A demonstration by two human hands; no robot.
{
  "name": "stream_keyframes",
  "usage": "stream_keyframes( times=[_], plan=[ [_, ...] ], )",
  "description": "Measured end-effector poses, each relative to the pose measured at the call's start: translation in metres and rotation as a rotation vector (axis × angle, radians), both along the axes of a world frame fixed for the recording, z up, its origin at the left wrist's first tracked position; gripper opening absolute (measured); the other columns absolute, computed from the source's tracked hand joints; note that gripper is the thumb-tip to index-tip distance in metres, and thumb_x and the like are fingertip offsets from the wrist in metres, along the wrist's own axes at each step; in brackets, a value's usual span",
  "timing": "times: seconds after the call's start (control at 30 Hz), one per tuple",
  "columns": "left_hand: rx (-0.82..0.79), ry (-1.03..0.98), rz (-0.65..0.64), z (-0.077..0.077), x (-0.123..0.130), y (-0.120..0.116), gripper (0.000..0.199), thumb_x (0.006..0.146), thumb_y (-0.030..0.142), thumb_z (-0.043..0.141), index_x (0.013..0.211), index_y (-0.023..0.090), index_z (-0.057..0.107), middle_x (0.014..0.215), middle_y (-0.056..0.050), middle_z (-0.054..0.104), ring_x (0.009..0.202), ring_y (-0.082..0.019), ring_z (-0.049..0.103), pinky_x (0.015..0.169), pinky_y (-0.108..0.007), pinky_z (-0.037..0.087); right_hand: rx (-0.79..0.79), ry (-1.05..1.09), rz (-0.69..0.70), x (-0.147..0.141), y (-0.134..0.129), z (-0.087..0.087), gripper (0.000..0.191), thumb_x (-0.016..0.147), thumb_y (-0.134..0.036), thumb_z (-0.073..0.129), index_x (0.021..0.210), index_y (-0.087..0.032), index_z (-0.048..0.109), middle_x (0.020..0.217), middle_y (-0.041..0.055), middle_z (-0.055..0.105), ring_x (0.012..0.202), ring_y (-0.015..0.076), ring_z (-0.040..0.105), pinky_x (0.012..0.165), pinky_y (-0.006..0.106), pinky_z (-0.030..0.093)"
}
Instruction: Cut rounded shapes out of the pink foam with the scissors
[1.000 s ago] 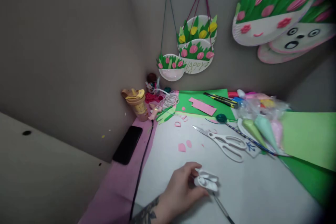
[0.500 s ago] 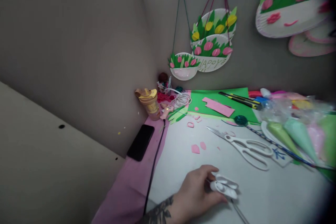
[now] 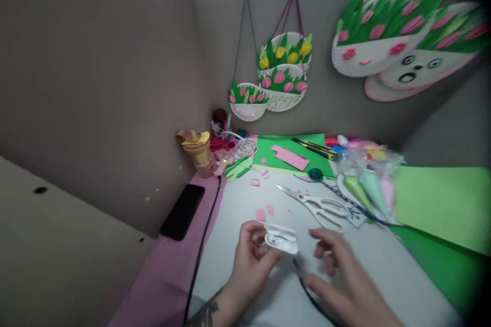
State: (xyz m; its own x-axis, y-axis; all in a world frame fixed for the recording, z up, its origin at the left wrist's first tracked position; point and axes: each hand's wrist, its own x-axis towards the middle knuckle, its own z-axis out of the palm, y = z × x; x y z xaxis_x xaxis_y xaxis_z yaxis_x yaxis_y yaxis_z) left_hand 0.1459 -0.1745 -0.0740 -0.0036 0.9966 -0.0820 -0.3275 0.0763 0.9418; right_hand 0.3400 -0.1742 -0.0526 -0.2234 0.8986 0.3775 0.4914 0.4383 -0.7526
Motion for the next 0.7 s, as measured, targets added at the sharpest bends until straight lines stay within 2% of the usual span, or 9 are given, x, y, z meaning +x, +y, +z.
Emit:
stream_keyframes(
  times=[0.07, 0.13, 0.2, 0.27, 0.33, 0.4, 0.57, 0.63, 0.7],
  plan=[
    [0.024, 0.053, -0.072, -0.002, 0.002, -0.004, 0.037, 0.076, 0.012, 0.063, 0.104, 0.022, 0.04, 0.092, 0.0, 0.06, 0.079, -0.011, 0.061, 0.069, -0.022, 0.047, -0.113, -0.021, 0.053, -0.008, 0.005, -0.01, 0.032, 0.079, -0.038, 0.067, 0.105, -0.021, 0.061, 0.079, 0.0023, 0.062, 0.061, 0.0149, 0.057, 0.051, 0.025, 0.05],
    [0.073, 0.149, -0.127, -0.004, 0.002, -0.007, 0.034, 0.078, 0.012, 0.061, 0.105, 0.022, 0.043, 0.095, -0.002, 0.058, 0.083, -0.012, 0.061, 0.071, -0.024, 0.049, -0.235, -0.025, 0.075, -0.014, 0.003, -0.02, 0.014, 0.084, -0.034, 0.059, 0.085, -0.021, 0.063, 0.067, -0.0002, 0.057, 0.056, 0.0142, 0.054, 0.05, 0.024, 0.046],
    [0.189, 0.31, -0.114, -0.004, -0.001, -0.007, 0.029, 0.082, 0.015, 0.058, 0.108, 0.022, 0.048, 0.103, -0.006, 0.055, 0.094, -0.016, 0.059, 0.076, -0.028, 0.05, -0.281, -0.006, 0.032, -0.017, -0.001, -0.025, 0.017, 0.086, -0.034, 0.056, 0.077, -0.02, 0.061, 0.064, -0.0005, 0.055, 0.056, 0.0141, 0.053, 0.05, 0.023, 0.043],
    [0.349, 0.523, -0.079, -0.002, -0.007, -0.005, 0.026, 0.085, 0.017, 0.055, 0.111, 0.023, 0.054, 0.106, -0.007, 0.052, 0.098, -0.019, 0.056, 0.08, -0.032, 0.05, -0.269, 0.022, 0.01, -0.018, -0.004, -0.026, 0.02, 0.087, -0.035, 0.055, 0.075, -0.02, 0.06, 0.065, -0.0003, 0.056, 0.056, 0.014, 0.052, 0.051, 0.023, 0.042],
    [0.47, 0.719, -0.088, 0.001, -0.014, -0.002, 0.027, 0.087, 0.018, 0.051, 0.112, 0.024, 0.06, 0.098, -0.007, 0.052, 0.09, -0.017, 0.056, 0.078, -0.032, 0.05, -0.219, 0.037, 0.032, -0.017, -0.005, -0.026, 0.02, 0.088, -0.036, 0.054, 0.077, -0.02, 0.061, 0.066, -0.0001, 0.056, 0.057, 0.014, 0.052, 0.052, 0.023, 0.041],
    [0.523, 0.845, -0.104, 0.004, -0.019, 0.0, 0.028, 0.088, 0.018, 0.051, 0.112, 0.024, 0.064, 0.089, -0.005, 0.052, 0.082, -0.016, 0.056, 0.073, -0.03, 0.05, -0.163, 0.033, 0.055, -0.016, -0.004, -0.026, 0.018, 0.088, -0.035, 0.053, 0.08, -0.021, 0.061, 0.068, 0.0, 0.056, 0.059, 0.014, 0.052, 0.053, 0.023, 0.041],
    [0.541, 0.885, -0.13, 0.008, -0.019, 0.004, 0.019, 0.086, 0.018, 0.054, 0.1, 0.02, 0.067, 0.08, -0.004, 0.056, 0.072, -0.014, 0.058, 0.063, -0.024, 0.05, -0.123, -0.01, 0.061, -0.016, -0.003, -0.031, 0.01, 0.087, -0.027, 0.053, 0.082, -0.02, 0.059, 0.072, 0.0006, 0.057, 0.064, 0.0144, 0.053, 0.057, 0.024, 0.041],
    [0.56, 0.87, -0.125, 0.015, -0.022, 0.007, 0.017, 0.086, 0.016, 0.054, 0.098, 0.02, 0.065, 0.08, -0.004, 0.058, 0.071, -0.013, 0.059, 0.062, -0.023, 0.05, -0.129, -0.004, 0.075, -0.016, -0.003, -0.032, 0.009, 0.087, -0.026, 0.054, 0.082, -0.02, 0.058, 0.072, 0.0008, 0.056, 0.065, 0.0144, 0.052, 0.058, 0.024, 0.04],
    [0.563, 0.866, -0.06, 0.026, -0.031, 0.007, 0.013, 0.087, 0.017, 0.054, 0.094, 0.02, 0.064, 0.081, -0.003, 0.059, 0.071, -0.013, 0.059, 0.061, -0.022, 0.049, -0.151, 0.017, 0.081, -0.017, -0.004, -0.032, 0.01, 0.086, -0.026, 0.055, 0.079, -0.019, 0.057, 0.071, 0.0004, 0.055, 0.064, 0.0138, 0.051, 0.058, 0.024, 0.04]
  ],
)
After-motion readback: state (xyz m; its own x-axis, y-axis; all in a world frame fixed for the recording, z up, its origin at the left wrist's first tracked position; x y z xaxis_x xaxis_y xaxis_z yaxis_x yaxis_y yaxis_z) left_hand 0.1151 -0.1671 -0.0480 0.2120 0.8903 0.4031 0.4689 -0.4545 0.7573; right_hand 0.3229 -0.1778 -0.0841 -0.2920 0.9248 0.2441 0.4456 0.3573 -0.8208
